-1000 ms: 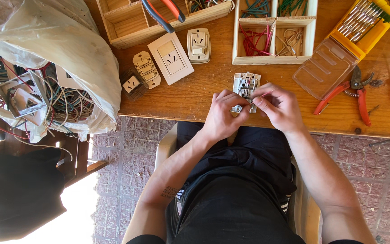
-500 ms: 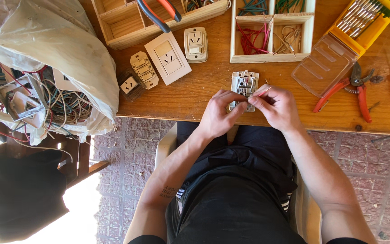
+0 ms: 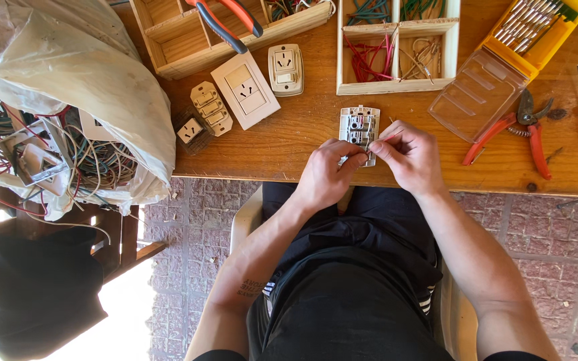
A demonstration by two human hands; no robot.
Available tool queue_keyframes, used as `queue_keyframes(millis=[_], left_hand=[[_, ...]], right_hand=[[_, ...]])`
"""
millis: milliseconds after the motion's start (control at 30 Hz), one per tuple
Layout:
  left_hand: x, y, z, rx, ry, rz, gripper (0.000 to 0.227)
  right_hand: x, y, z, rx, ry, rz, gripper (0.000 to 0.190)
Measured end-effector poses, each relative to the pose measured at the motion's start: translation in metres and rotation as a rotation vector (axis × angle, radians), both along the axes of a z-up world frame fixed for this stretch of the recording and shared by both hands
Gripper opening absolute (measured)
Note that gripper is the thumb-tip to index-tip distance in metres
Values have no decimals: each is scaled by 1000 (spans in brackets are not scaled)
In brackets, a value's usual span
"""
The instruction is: The person assembles an electrical switch or socket by inserting and tightening wires into terminal blocks using a screwdriver. They handle multiple wires and components on a wooden workbench, securing connections and positioning parts within a housing.
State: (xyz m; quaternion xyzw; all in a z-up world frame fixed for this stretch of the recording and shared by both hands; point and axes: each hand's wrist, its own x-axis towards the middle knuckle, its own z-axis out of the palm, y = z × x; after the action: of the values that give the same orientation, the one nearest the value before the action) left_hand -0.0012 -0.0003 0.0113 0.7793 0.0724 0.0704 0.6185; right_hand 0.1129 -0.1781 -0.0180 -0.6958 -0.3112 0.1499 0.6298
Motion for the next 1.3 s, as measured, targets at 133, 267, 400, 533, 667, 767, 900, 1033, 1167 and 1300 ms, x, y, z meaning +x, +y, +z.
queue_keyframes(millis=[133,267,400,533,667,767,900,1033,1167,1300], left_hand=[[-4,-1,-5,-39,55,-3,13],[-4,-1,-2,-46,74,-2,14],[-2,-2,-2,-46,80,-16,14],[-6,1,-8,-149,159,-13,15],[-2,-1,-18,170,-65,55,12],[-3,-2,-23,452,-164,134,9],[-3,-1,-33,541,-188,176,7],[1,-3,-44,548,-207,200,5],[3,-6,-44,419,-162,235,4],[5,-9,-44,406,-126,278,6]], right_hand=[[-6,6,21,67,89,78,5],[3,-4,-1,19,6,29,13],[-2,3,17,38,76,62,11],[-5,8,35,16,74,131,5],[-4,6,10,-82,-10,0,14],[-3,12,10,-173,-207,-45,17],[-6,20,6,-224,-337,-68,24],[-6,22,-5,-258,-494,-120,26],[-6,22,-7,-228,-649,-151,15],[-9,22,-3,-214,-687,-142,12]])
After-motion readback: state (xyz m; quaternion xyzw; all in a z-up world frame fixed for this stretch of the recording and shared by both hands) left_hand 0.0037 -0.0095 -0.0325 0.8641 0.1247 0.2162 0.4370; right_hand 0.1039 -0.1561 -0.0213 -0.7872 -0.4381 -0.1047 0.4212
